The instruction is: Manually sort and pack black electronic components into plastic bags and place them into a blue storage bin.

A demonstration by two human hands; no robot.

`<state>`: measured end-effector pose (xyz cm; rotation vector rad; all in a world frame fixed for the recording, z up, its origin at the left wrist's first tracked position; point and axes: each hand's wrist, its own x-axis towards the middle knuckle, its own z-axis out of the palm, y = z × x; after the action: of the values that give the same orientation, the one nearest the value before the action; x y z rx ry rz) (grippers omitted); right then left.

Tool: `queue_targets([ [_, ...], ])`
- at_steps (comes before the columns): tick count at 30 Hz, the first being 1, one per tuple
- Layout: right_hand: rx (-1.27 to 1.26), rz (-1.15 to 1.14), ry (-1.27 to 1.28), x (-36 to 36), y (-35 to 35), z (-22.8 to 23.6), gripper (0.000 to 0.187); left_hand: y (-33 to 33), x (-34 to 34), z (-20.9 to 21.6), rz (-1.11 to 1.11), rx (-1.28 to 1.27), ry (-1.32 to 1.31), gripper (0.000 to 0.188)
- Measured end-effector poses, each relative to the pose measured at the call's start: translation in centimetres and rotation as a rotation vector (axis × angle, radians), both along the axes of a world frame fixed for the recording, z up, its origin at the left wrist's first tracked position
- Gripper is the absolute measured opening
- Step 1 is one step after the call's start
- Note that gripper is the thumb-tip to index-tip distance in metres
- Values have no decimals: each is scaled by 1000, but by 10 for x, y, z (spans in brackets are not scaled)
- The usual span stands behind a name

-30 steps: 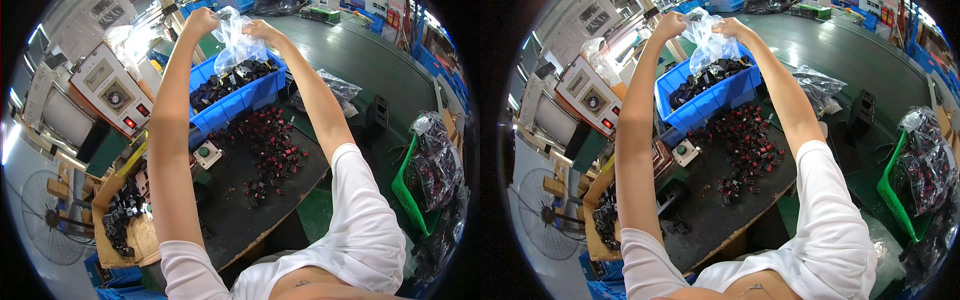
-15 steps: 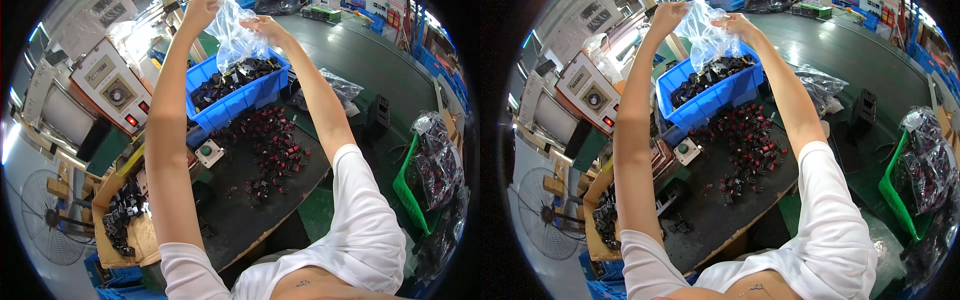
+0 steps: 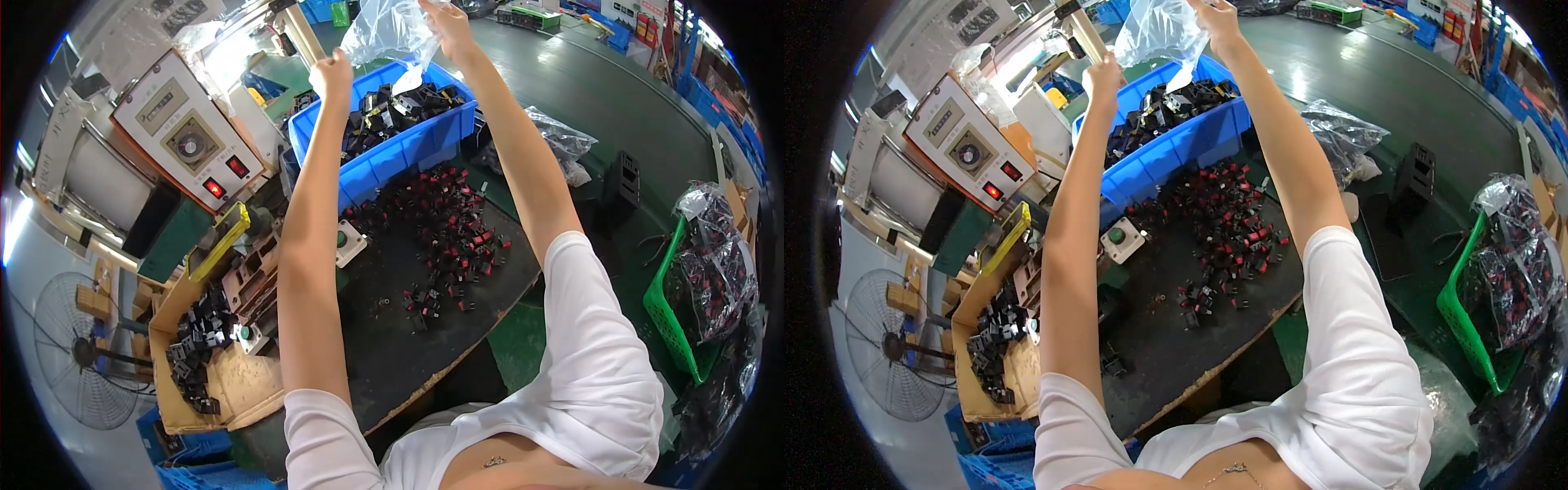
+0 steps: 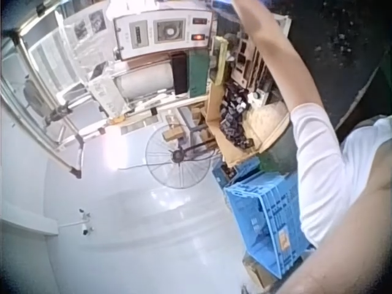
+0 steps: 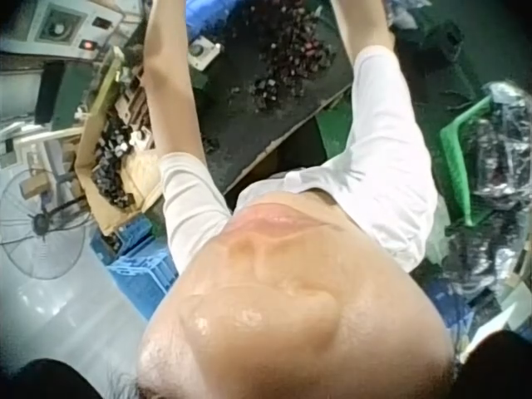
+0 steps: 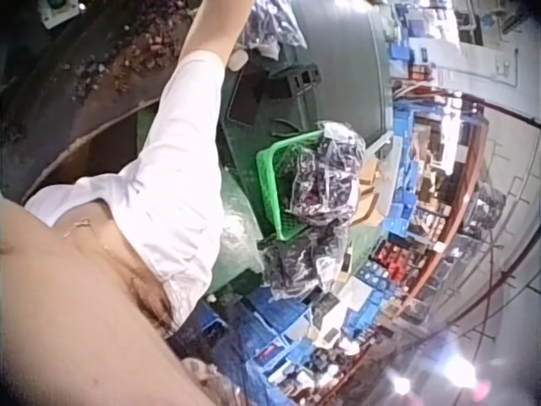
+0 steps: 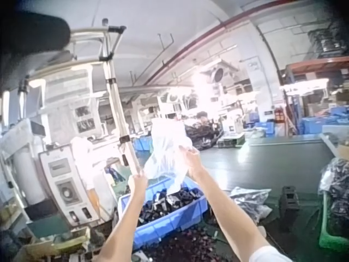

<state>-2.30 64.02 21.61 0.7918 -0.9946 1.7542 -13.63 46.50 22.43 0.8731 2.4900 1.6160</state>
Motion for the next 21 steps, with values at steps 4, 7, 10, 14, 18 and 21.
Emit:
queue_targets([
  [4, -244, -104, -298, 7, 18, -6, 10, 14, 48, -26, -229, -409, 333, 75],
  [7, -235, -313, -461, 3, 20, -10, 7, 23, 66, -45, -139, -399, 643, 77],
  [10, -313, -244, -506, 2, 19, -18, 14, 29, 68, -46, -191, -396, 641, 57],
  [14, -273, -246, -531, 0, 17, -26, 15, 23, 56, -46, -117, -59, 655, 26],
  [18, -395, -140, -644, -1, 24, -44, 22, 26, 64, -38, -236, 298, 309, 10],
  [21, -228, 295, -504, 12, 46, -41, 32, 50, 91, -14, -556, 583, -161, 27],
])
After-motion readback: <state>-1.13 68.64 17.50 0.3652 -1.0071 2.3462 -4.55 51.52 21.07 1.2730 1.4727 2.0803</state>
